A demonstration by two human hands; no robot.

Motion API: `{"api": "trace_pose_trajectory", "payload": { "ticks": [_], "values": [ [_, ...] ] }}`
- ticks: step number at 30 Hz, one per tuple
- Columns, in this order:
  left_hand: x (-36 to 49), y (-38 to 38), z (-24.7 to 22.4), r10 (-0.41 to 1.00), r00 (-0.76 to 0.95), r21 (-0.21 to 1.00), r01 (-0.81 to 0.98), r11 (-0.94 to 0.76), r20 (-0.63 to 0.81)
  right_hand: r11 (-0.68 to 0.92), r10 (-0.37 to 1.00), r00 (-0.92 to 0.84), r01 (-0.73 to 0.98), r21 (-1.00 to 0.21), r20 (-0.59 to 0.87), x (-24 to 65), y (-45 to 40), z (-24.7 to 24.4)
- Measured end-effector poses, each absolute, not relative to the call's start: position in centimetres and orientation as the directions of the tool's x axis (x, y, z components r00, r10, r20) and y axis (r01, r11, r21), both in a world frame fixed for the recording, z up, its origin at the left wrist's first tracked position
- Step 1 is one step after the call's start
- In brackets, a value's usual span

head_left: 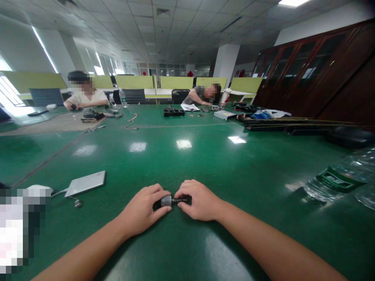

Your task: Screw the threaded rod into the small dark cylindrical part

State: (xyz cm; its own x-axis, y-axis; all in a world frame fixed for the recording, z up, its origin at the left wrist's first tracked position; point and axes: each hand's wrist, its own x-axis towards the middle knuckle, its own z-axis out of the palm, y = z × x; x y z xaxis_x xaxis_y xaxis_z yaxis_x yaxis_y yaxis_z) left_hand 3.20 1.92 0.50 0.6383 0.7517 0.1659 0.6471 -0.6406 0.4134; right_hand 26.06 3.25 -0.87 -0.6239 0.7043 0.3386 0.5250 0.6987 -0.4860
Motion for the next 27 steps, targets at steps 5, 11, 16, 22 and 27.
{"api": "trace_pose_trajectory", "payload": {
  "ticks": [5, 11, 16, 22, 27],
  "values": [
    [3.2, 1.9, 0.5, 0.761, 0.629, 0.415, 0.656, -0.63, 0.161, 0.698, 0.705, -0.626, 0.531, -0.481, 0.332, 26.4, 3.2, -0.8],
    [3.1, 1.9, 0.4, 0.766, 0.623, 0.411, 0.663, -0.626, 0.162, 0.693, 0.71, -0.626, 0.543, -0.474, 0.323, 26.5, 3.3, -0.7],
    [3.1, 1.9, 0.5, 0.77, 0.619, 0.419, 0.665, -0.619, 0.156, 0.687, 0.719, -0.618, 0.56, -0.464, 0.318, 26.7, 3.3, -0.7],
    [3.1, 1.8, 0.7, 0.779, 0.607, 0.426, 0.67, -0.608, 0.157, 0.682, 0.723, -0.621, 0.569, -0.46, 0.303, 27.8, 4.1, -0.7],
    [3.1, 1.9, 0.6, 0.785, 0.599, 0.436, 0.672, -0.599, 0.156, 0.593, 0.789, -0.566, 0.597, -0.54, 0.24, 29.6, 5.4, -0.8]
  ]
}}
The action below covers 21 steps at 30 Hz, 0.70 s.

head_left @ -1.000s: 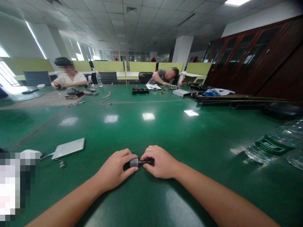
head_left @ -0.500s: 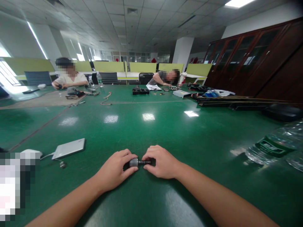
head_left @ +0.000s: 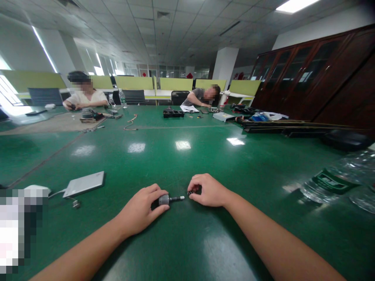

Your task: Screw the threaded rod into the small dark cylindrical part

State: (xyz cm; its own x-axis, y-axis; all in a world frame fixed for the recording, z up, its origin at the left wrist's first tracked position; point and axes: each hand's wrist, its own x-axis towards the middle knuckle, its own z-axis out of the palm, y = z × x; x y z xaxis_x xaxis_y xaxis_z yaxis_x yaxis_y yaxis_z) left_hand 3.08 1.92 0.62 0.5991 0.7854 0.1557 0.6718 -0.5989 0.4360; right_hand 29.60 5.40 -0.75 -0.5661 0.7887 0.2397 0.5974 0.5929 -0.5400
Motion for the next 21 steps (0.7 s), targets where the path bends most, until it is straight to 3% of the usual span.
{"api": "trace_pose_trajectory", "payload": {
  "ticks": [21],
  "values": [
    [3.1, 2.0, 0.8, 0.797, 0.588, 0.485, 0.661, -0.573, 0.141, 0.587, 0.782, -0.567, 0.529, -0.613, 0.26, 27.5, 4.4, -1.0]
  ]
}}
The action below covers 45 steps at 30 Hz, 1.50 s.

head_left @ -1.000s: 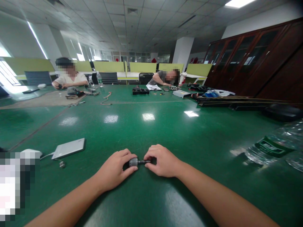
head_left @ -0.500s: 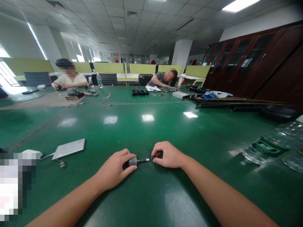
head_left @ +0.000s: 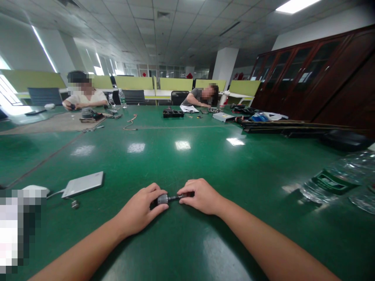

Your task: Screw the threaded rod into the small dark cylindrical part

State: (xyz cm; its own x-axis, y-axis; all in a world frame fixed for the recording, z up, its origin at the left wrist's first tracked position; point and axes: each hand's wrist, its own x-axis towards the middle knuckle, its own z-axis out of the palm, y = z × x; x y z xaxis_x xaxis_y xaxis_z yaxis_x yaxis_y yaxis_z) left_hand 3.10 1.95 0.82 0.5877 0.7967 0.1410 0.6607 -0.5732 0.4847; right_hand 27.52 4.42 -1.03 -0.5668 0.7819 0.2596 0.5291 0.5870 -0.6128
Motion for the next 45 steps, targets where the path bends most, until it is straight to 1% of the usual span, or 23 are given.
{"api": "trace_pose_trajectory", "payload": {
  "ticks": [5, 11, 16, 18, 21, 22, 24, 26, 28, 34, 37, 40, 42, 45],
  "values": [
    [3.2, 2.0, 0.9, 0.8, 0.582, 0.483, 0.664, -0.571, 0.144, 0.563, 0.795, -0.566, 0.557, -0.61, 0.218, 27.9, 4.3, -0.6],
    [3.0, 2.0, 0.8, 0.8, 0.585, 0.492, 0.661, -0.567, 0.135, 0.585, 0.786, -0.575, 0.572, -0.575, 0.228, 28.2, 4.5, -0.8],
    [2.9, 2.1, 0.5, 0.802, 0.58, 0.524, 0.643, -0.558, 0.143, 0.581, 0.786, -0.571, 0.55, -0.599, 0.237, 28.0, 4.5, -1.1],
    [2.8, 2.2, 0.4, 0.808, 0.572, 0.535, 0.643, -0.549, 0.141, 0.557, 0.81, -0.537, 0.576, -0.598, 0.237, 27.8, 4.4, -0.9],
    [2.6, 2.4, 0.4, 0.817, 0.557, 0.549, 0.64, -0.538, 0.15, 0.502, 0.86, -0.438, 0.637, -0.585, 0.261, 27.3, 4.0, -0.6],
    [2.6, 2.5, 0.4, 0.817, 0.554, 0.555, 0.634, -0.539, 0.161, 0.479, 0.875, -0.407, 0.635, -0.606, 0.264, 27.1, 3.9, -0.5],
    [2.5, 2.6, 0.3, 0.813, 0.551, 0.569, 0.613, -0.548, 0.189, 0.426, 0.896, -0.375, 0.581, -0.694, 0.237, 26.8, 3.7, -0.4],
    [2.4, 2.7, 0.3, 0.802, 0.56, 0.582, 0.588, -0.562, 0.21, 0.381, 0.901, -0.391, 0.511, -0.77, 0.186, 26.6, 3.6, -0.4],
    [2.4, 2.6, 0.3, 0.786, 0.579, 0.588, 0.566, -0.578, 0.215, 0.376, 0.887, -0.433, 0.474, -0.796, 0.161, 26.4, 3.5, -0.6],
    [2.8, 2.2, 0.4, 0.782, 0.58, 0.571, 0.571, -0.59, 0.229, 0.495, 0.821, -0.522, 0.45, -0.744, 0.231, 26.4, 3.3, -0.7],
    [3.0, 2.2, 0.4, 0.78, 0.591, 0.562, 0.581, -0.589, 0.206, 0.499, 0.816, -0.527, 0.437, -0.748, 0.237, 26.2, 3.1, -0.5],
    [3.0, 2.1, 0.2, 0.796, 0.568, 0.523, 0.623, -0.582, 0.209, 0.492, 0.83, -0.508, 0.467, -0.735, 0.232, 25.8, 3.1, -0.6],
    [3.0, 2.1, 0.0, 0.803, 0.55, 0.492, 0.646, -0.584, 0.231, 0.504, 0.833, -0.5, 0.506, -0.7, 0.238, 25.7, 3.1, -0.7],
    [3.0, 2.1, 0.0, 0.773, 0.583, 0.478, 0.621, -0.621, 0.248, 0.555, 0.811, -0.523, 0.548, -0.625, 0.262, 25.7, 3.2, -1.0]
  ]
}}
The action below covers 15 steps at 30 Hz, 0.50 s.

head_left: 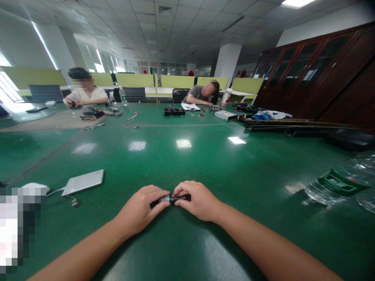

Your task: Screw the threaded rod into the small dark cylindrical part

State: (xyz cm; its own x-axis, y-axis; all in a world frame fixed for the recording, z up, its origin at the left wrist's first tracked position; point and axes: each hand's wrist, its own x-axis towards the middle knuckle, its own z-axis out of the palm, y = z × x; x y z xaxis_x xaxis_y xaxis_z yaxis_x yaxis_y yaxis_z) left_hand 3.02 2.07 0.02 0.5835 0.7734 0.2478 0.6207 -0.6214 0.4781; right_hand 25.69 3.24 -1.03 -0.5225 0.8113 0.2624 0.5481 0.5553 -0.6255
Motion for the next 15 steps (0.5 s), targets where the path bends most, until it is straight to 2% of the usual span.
{"api": "trace_pose_trajectory", "payload": {
  "ticks": [6, 15],
  "values": [
    [3.17, 1.9, 0.3, 0.755, 0.615, 0.47, 0.61, -0.638, 0.227, 0.614, 0.777, -0.559, 0.575, -0.541, 0.287, 25.81, 3.3, -1.21],
    [3.44, 1.93, 0.36, 0.763, 0.614, 0.441, 0.638, -0.631, 0.202, 0.69, 0.712, -0.622, 0.532, -0.491, 0.326, 25.52, 3.28, -1.0]
  ]
}}
